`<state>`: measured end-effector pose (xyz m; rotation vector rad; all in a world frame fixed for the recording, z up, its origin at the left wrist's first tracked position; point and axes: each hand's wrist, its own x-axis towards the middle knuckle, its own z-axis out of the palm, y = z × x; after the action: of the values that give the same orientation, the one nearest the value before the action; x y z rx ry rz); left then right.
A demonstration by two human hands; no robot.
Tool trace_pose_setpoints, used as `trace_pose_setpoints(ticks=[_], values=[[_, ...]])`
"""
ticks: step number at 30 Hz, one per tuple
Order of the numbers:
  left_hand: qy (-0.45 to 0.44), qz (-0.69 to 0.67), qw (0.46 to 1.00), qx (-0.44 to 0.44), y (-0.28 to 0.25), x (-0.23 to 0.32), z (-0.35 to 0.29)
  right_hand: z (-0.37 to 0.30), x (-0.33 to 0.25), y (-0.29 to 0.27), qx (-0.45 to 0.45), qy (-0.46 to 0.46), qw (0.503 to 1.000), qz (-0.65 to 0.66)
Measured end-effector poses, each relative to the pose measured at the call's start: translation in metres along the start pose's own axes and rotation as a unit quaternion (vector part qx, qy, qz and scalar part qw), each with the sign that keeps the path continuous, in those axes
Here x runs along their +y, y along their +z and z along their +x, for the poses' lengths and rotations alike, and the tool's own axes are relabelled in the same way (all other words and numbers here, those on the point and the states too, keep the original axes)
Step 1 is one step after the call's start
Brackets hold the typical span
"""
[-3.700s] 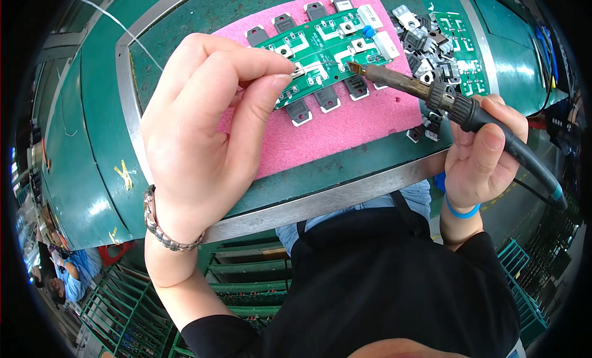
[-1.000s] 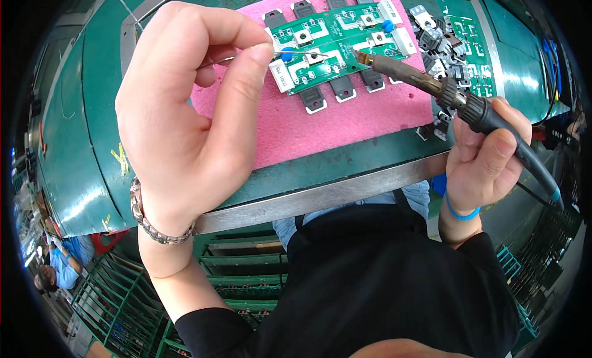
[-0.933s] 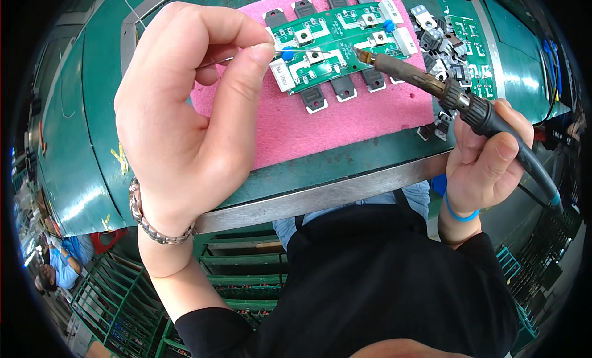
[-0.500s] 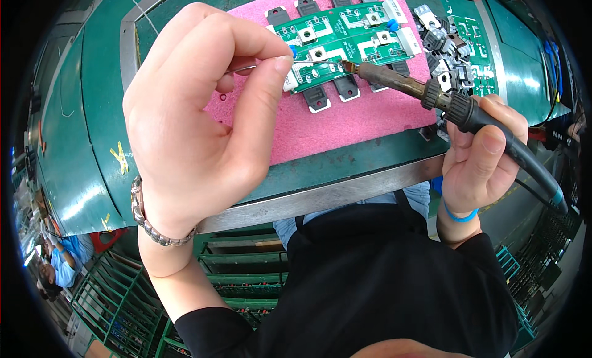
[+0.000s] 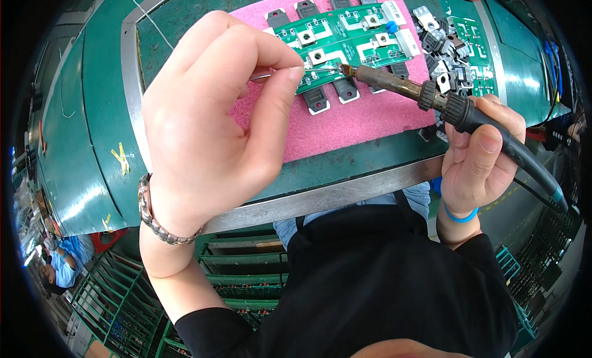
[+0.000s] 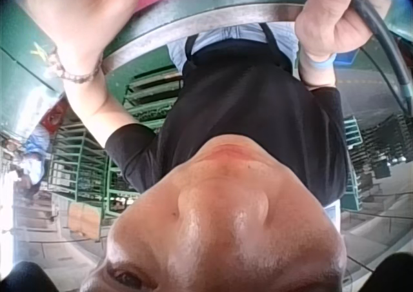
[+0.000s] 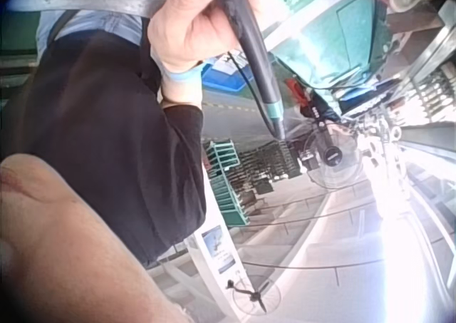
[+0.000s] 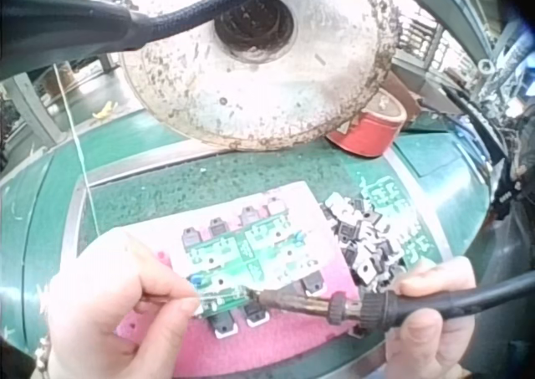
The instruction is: The person solders electronic components onto printed circuit boards using a soldering iron and solder wire.
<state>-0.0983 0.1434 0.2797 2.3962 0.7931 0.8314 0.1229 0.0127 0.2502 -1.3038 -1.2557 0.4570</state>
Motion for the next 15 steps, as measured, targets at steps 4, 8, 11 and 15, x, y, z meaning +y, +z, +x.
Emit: trace_pose_setpoints(ticks=[4,8,11,15], values=[[-0.014,0.02,1.0,-0.009,-0.004,0.003,0.0,0.001,0.0,0.002,-0.002,-0.008,1.0,0.007],[-0.068,-0.039,0.995,0.069,-0.004,0.001,-0.001,0.0,0.005,0.0,0.009,-0.026,0.999,-0.016],[-0.082,-0.114,0.987,0.076,-0.004,-0.001,-0.006,-0.002,0.005,0.001,0.038,-0.031,0.999,0.004],[-0.026,-0.003,1.0,0.017,-0.008,0.002,0.001,-0.003,0.001,0.0,0.062,-0.016,0.998,0.025]])
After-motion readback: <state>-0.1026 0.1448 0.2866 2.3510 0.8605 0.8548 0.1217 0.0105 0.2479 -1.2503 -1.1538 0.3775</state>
